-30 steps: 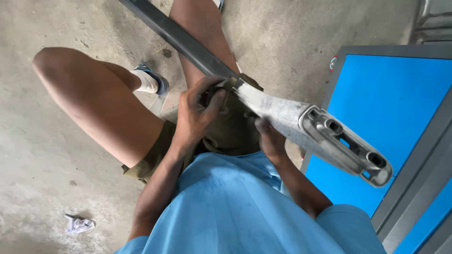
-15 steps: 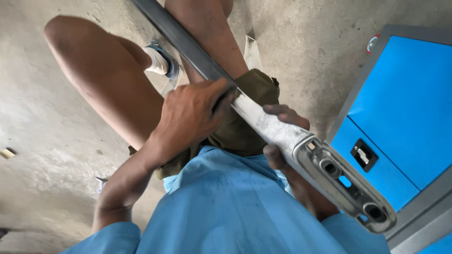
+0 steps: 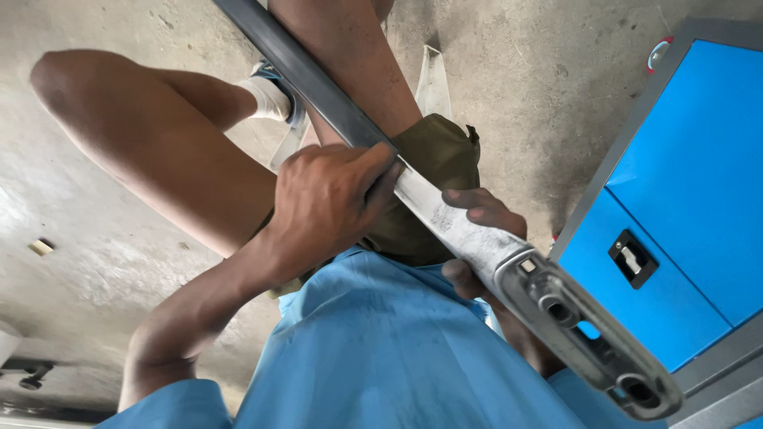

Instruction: The person scrubs a long metal part with a small abrasive block, focusing on the junction between a dark rod and a silver housing. They rotate the part to reach different sides and continue scrubbing the same areas repeatedly.

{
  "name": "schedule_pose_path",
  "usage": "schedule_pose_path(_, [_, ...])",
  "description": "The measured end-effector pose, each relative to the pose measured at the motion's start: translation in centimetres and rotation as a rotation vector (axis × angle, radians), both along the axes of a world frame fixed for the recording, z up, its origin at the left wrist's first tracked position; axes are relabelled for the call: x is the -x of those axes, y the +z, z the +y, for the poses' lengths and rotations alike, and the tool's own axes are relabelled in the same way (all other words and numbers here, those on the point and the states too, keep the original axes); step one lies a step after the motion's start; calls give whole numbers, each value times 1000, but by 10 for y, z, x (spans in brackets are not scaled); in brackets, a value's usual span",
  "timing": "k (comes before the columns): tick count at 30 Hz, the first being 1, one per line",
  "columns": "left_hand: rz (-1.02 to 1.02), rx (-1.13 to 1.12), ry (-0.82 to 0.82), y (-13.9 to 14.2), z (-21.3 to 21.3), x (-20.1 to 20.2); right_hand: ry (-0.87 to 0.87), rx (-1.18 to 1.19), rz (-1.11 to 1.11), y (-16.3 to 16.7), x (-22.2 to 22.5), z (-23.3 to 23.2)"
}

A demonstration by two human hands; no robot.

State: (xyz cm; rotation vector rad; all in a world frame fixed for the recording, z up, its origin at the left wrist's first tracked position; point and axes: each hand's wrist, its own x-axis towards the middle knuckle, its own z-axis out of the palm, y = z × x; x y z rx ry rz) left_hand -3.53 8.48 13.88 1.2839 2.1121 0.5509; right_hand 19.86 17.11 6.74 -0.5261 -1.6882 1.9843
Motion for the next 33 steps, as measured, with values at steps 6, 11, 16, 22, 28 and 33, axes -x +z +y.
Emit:
schedule_pose_path(6, [22,-82,91,-5,0,-13,-19,-80,24,4,3,6])
schedule_pose_path(11, [20,-109,111,-9,2,-20,6,58,-31,9,2,10])
schedule_pose_path(16, [49,-132,172,-13,7,-28,-104,-135,62,11,4,10])
schedule_pose_path(22, [88,-138,173,-15,11,-37,-2,83,-53,12,-4,13])
schedule_pose_path(28, [95,-191,240,-11,8,-50,-28,-56,-7,19,-6,18])
schedule_pose_path(33, [130,-139,247,-10,8,-54,-67,43,-126,25,-3,14])
